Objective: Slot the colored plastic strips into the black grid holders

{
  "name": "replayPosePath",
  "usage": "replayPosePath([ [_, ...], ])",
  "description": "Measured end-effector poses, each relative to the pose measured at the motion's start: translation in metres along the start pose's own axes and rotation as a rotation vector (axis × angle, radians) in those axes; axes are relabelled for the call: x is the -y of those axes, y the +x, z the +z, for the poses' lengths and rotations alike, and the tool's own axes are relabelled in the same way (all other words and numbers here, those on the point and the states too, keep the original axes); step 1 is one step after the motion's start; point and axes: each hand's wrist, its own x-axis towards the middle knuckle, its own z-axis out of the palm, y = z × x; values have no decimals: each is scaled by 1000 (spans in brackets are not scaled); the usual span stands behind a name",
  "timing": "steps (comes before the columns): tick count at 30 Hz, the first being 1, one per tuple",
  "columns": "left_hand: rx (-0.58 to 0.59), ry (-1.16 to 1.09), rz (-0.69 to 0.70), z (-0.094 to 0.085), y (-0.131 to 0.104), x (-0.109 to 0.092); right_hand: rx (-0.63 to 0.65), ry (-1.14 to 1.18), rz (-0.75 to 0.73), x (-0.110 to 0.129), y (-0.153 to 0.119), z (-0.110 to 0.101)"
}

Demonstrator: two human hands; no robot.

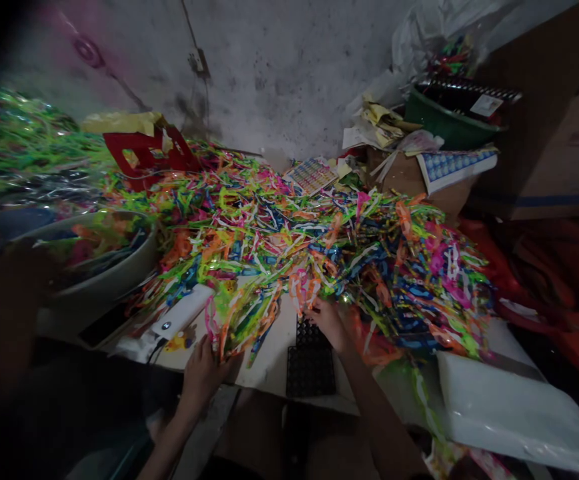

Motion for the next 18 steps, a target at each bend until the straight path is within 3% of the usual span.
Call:
replayPosePath([
  [6,-20,-63,55,7,0,12,81,-61,-6,-3,9,2],
  [12,109,-102,-60,-11,9,18,67,-28,-8,-5,8,6],
  [15,12,-108,-23,-29,11,10,11,-57,43,0,5,11],
  [18,-106,-115,160,-48,13,-17,-55,-45,29,9,-4,13],
])
